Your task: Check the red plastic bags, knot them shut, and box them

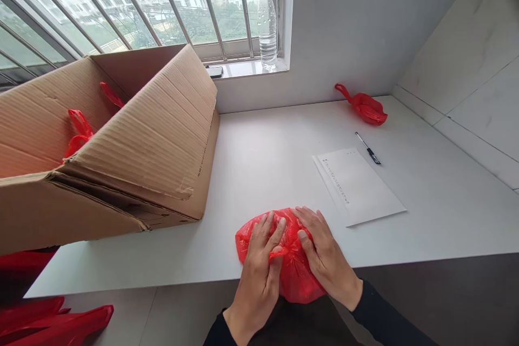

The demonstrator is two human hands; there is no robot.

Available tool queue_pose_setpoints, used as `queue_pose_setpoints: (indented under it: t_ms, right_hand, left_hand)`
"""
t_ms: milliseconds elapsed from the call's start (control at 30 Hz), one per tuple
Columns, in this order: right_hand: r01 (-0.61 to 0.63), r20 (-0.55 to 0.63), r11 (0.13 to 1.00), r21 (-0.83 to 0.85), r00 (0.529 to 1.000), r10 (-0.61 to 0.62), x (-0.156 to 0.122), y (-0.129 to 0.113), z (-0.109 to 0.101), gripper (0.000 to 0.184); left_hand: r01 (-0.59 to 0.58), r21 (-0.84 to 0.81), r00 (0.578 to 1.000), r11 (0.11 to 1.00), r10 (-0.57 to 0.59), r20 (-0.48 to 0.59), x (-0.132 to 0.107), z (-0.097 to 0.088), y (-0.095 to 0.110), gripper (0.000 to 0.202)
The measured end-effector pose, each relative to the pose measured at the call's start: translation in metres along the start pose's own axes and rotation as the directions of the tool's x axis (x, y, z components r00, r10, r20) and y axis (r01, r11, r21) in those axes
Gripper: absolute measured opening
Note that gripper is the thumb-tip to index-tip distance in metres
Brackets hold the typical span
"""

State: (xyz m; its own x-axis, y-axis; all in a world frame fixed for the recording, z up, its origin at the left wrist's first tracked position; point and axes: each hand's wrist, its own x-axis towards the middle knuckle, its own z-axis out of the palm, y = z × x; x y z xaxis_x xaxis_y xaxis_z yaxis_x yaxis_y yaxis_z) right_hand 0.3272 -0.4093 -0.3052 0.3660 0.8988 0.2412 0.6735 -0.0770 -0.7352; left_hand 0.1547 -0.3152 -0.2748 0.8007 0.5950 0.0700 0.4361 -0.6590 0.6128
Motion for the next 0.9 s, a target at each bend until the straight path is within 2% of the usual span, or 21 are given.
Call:
queue_pose_setpoints:
  t_ms: [67, 133, 167, 200, 267, 400, 500, 567, 600, 667, 733, 767, 833, 900]
  right_hand:
    - [-0.076, -0.029, 0.991, 0.112, 0.996, 0.079, -0.001, -0.004, -0.01, 0.042]
    - [-0.154, -0.07, 0.97, 0.189, 0.983, 0.169, -0.001, -0.005, -0.021, 0.037]
    - [-0.185, -0.083, 0.96, 0.212, 0.975, 0.206, 0.0, -0.004, -0.025, 0.035]
    - [-0.209, -0.088, 0.952, 0.225, 0.969, 0.233, 0.002, -0.002, -0.03, 0.033]
    - [-0.231, -0.081, 0.946, 0.229, 0.963, 0.255, 0.005, 0.001, -0.037, 0.034]
    - [-0.228, -0.059, 0.948, 0.224, 0.967, 0.246, 0.012, 0.003, -0.049, 0.043]
    - [-0.305, -0.011, 0.903, 0.302, 0.946, 0.323, 0.014, -0.002, -0.055, 0.045]
    - [-0.345, 0.001, 0.867, 0.36, 0.929, 0.369, 0.014, -0.005, -0.055, 0.046]
    - [-0.346, 0.002, 0.859, 0.378, 0.928, 0.373, 0.013, -0.007, -0.054, 0.047]
    - [-0.334, 0.006, 0.85, 0.408, 0.932, 0.363, 0.009, -0.009, -0.05, 0.048]
    - [-0.341, 0.005, 0.839, 0.424, 0.927, 0.375, 0.003, -0.01, -0.045, 0.049]
    - [-0.355, -0.005, 0.83, 0.429, 0.919, 0.395, -0.001, -0.01, -0.043, 0.048]
    - [-0.388, -0.049, 0.807, 0.446, 0.889, 0.454, -0.01, -0.006, -0.04, 0.045]
    - [-0.405, -0.094, 0.774, 0.486, 0.857, 0.507, -0.017, 0.002, -0.04, 0.045]
  left_hand:
    - [0.096, -0.276, 0.995, 0.956, -0.104, -0.012, -0.007, -0.017, 0.01, 0.049]
    - [0.147, -0.586, 0.981, 0.797, -0.192, -0.014, -0.011, -0.033, 0.015, 0.05]
    - [0.148, -0.689, 0.975, 0.71, -0.22, -0.018, -0.013, -0.039, 0.016, 0.053]
    - [0.138, -0.741, 0.969, 0.657, -0.243, -0.034, -0.013, -0.044, 0.014, 0.056]
    - [0.155, -0.768, 0.948, 0.621, -0.313, -0.062, -0.013, -0.051, 0.008, 0.055]
    - [0.273, -0.717, 0.899, 0.642, -0.435, -0.047, -0.014, -0.059, -0.009, 0.051]
    - [0.342, -0.638, 0.908, 0.689, -0.416, 0.038, -0.021, -0.064, -0.01, 0.041]
    - [0.371, -0.518, 0.922, 0.771, -0.372, 0.106, -0.025, -0.064, -0.005, 0.032]
    - [0.348, -0.437, 0.936, 0.829, -0.335, 0.11, -0.027, -0.061, -0.001, 0.041]
    - [0.225, -0.264, 0.974, 0.938, -0.217, 0.058, -0.026, -0.052, 0.007, 0.064]
    - [0.118, -0.124, 0.992, 0.985, -0.112, 0.05, -0.021, -0.038, 0.014, 0.086]
    - [0.104, -0.09, 0.992, 0.991, -0.097, 0.08, -0.017, -0.032, 0.017, 0.093]
    - [0.128, -0.072, 0.984, 0.989, -0.118, 0.131, -0.008, -0.023, 0.021, 0.089]
    - [0.156, -0.077, 0.983, 0.985, -0.147, 0.111, 0.0, -0.025, 0.023, 0.068]
